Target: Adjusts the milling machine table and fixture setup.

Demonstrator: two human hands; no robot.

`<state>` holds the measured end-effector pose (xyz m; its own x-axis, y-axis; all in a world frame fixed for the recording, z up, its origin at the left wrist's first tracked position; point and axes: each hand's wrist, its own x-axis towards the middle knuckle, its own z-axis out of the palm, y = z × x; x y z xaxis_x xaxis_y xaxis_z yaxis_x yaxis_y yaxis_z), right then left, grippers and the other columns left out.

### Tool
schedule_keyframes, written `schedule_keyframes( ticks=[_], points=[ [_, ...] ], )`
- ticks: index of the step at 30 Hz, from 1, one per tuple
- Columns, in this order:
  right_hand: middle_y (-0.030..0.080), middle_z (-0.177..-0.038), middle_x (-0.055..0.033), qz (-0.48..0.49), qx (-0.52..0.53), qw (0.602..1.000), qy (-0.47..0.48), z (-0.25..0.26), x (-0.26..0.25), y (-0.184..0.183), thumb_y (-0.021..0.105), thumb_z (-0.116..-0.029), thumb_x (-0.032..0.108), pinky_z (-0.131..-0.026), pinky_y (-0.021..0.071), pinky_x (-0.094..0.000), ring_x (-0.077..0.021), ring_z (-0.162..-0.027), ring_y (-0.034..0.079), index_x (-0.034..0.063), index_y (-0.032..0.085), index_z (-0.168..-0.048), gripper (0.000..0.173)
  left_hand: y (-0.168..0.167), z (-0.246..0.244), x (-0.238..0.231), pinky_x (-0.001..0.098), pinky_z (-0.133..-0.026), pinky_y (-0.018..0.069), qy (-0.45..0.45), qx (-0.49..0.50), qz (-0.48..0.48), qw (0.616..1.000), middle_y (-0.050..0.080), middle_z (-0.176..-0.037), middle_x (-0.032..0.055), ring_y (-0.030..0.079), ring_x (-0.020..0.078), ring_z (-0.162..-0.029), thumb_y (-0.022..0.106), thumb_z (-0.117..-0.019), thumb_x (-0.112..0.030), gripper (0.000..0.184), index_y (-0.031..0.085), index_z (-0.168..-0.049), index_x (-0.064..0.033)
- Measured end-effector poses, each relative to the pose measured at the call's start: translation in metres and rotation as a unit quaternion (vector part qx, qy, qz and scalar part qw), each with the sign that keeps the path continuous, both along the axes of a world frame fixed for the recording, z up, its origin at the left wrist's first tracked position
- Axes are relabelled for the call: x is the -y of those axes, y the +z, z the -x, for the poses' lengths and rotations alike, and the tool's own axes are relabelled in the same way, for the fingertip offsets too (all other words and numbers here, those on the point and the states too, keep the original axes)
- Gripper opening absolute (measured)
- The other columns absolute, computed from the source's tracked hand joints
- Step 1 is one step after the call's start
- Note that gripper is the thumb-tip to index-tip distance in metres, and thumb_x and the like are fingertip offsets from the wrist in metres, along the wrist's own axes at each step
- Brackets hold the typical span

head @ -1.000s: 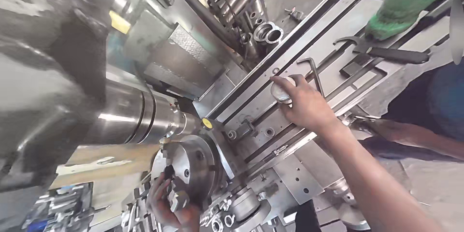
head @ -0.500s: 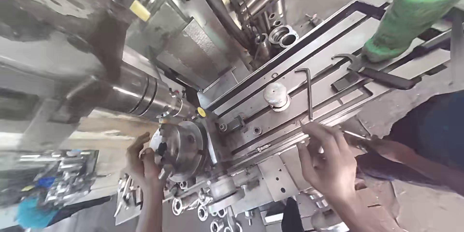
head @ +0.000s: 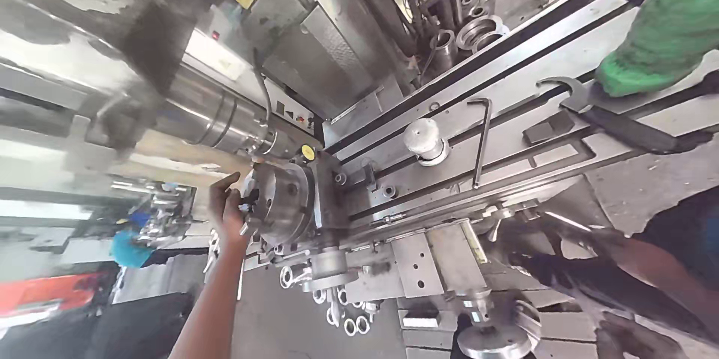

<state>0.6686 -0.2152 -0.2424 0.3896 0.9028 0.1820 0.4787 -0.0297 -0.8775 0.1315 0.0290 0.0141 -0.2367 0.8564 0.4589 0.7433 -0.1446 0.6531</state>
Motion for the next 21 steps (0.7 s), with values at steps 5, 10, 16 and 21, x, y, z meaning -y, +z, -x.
schedule_keyframes(
  ticks=[5,10,16,21],
  points=[
    [0.068,-0.097,-0.0222,0.023,-0.046,0.999,0.013,0.004,0.013,-0.026,0.058,-0.1009,0.011,-0.076,0.0592,-0.0328,-0.0197,-0.083,0.069,-0.0112,0.063,-0.114,0.026,-0.002,0.004,0.001,0.0244,-0.076,0.0541,-0.008,0.001,-0.006,1.000,0.062,-0.128,0.0038,0.063,0.0042,-0.090,0.040,-0.1002,-0.013,0.036,0.054,-0.131,-0.0018],
    [0.066,-0.096,-0.0213,0.022,-0.064,0.997,0.025,0.014,0.015,-0.024,0.057,-0.0995,0.012,-0.073,0.0595,-0.0325,-0.0179,-0.079,0.067,-0.0105,0.063,-0.113,0.027,-0.004,0.010,0.000,0.0251,-0.076,0.0545,0.004,0.003,-0.008,1.000,0.063,-0.128,0.0010,0.063,0.0047,-0.091,0.041,-0.1015,-0.015,0.034,0.055,-0.131,-0.0066],
    [0.065,-0.095,-0.0220,0.009,-0.052,0.998,0.015,0.004,0.014,-0.026,0.055,-0.1007,0.011,-0.074,0.0584,-0.0303,-0.0165,-0.079,0.066,-0.0130,0.060,-0.115,0.029,-0.004,0.011,0.001,0.0276,-0.078,0.0544,0.019,-0.006,-0.003,1.000,0.063,-0.128,0.0028,0.063,0.0068,-0.095,0.042,-0.1015,-0.015,0.034,0.057,-0.131,-0.0067],
    [0.066,-0.096,-0.0226,0.012,-0.048,0.998,0.024,0.001,0.013,-0.024,0.055,-0.1013,0.013,-0.074,0.0585,-0.0316,-0.0173,-0.080,0.067,-0.0131,0.059,-0.117,0.031,-0.002,0.009,0.002,0.0268,-0.078,0.0542,0.018,-0.001,0.001,1.000,0.063,-0.128,0.0032,0.063,0.0059,-0.093,0.042,-0.1023,-0.015,0.034,0.055,-0.133,-0.0058]
  ],
)
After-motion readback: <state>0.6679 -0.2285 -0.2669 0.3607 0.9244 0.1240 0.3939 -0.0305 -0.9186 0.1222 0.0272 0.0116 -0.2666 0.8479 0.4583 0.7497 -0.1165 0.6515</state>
